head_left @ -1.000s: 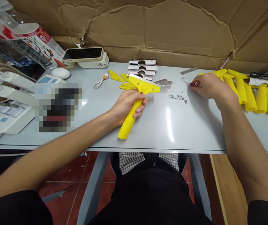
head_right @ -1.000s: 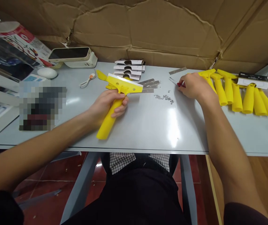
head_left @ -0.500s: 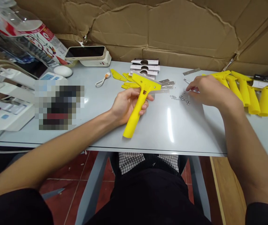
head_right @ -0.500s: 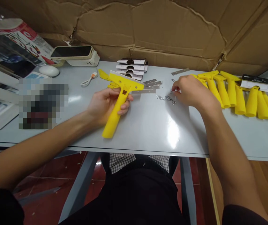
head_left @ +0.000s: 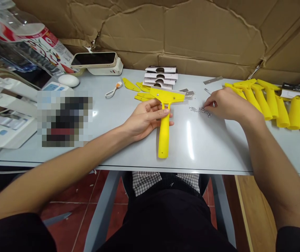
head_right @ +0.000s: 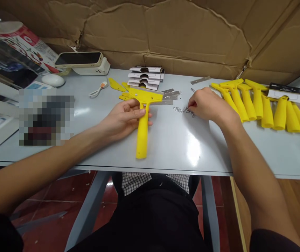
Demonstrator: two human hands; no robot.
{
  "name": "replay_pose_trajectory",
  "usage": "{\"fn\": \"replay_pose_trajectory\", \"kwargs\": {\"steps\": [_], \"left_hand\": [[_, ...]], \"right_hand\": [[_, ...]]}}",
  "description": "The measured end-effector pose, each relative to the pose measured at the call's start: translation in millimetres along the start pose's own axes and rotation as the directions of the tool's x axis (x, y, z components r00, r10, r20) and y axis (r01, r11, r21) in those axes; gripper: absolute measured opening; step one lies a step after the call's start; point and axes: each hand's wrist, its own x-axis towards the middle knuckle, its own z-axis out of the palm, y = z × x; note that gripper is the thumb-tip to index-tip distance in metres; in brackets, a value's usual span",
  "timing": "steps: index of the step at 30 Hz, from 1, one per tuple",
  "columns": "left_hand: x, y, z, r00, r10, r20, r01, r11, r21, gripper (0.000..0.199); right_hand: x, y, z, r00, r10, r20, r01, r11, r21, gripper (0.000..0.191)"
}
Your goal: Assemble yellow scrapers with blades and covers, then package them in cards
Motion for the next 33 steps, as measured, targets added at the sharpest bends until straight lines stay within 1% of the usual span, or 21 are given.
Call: {"fn": "replay_pose_trajectory", "kwargs": {"steps": [3,6,9,11,16,20,23,25,27,29,31,33], "left_hand": [[1,-4,-2.0,0.999,0.049,-0.004,-0.049,0.998,0.025,0.042],[2,-6,-4.4,0.996,0.084,0.000,-0.084,0.996,0.034,0.043],[2,-7,-5.7,0.996,0.084,0.016,-0.085,0.995,0.051,0.043],[2,-6,-6.0,0.997,0.079,0.025,-0.080,0.995,0.067,0.043],[3,-8,-6.7,0.995,0.087,0.047,-0.091,0.992,0.092,0.043],[3,-10,-7.7,0.991,0.114,0.067,-0.121,0.985,0.121,0.044],[3,-12,-8.3,0.989,0.118,0.086,-0.130,0.980,0.148,0.046],[3,-12,-8.2,0.988,0.119,0.095,-0.133,0.977,0.168,0.047],[2,-12,-7.5,0.987,0.125,0.102,-0.143,0.971,0.191,0.047],[0,-12,-6.0,0.984,0.129,0.123,-0.155,0.962,0.223,0.047],[-2,-11,-4.1,0.980,0.128,0.153,-0.165,0.952,0.258,0.048],[-4,-10,-2.4,0.975,0.128,0.180,-0.175,0.944,0.278,0.047]], "right_hand": [[2,-5,-1,0.996,0.091,0.021,-0.090,0.996,-0.010,0.019],[5,-9,-2,0.990,0.130,0.055,-0.129,0.991,-0.020,0.016],[6,-11,-1,0.984,0.162,0.070,-0.160,0.987,-0.033,0.020],[6,-11,0,0.982,0.180,0.061,-0.178,0.984,-0.028,0.019],[7,-6,5,0.989,0.147,0.013,-0.147,0.989,0.013,0.013],[8,1,12,0.992,0.120,-0.036,-0.120,0.993,-0.011,0.009],[8,5,16,0.991,0.124,-0.053,-0.125,0.992,-0.016,0.012],[8,4,14,0.990,0.119,-0.073,-0.119,0.993,0.005,0.015],[7,0,8,0.989,0.085,-0.122,-0.077,0.995,0.062,0.015],[5,-10,2,0.981,0.020,-0.191,0.011,0.988,0.156,0.012],[3,-24,-2,0.968,-0.055,-0.244,0.123,0.955,0.272,0.009],[1,-39,-1,0.958,-0.110,-0.266,0.212,0.896,0.390,0.012]]}}
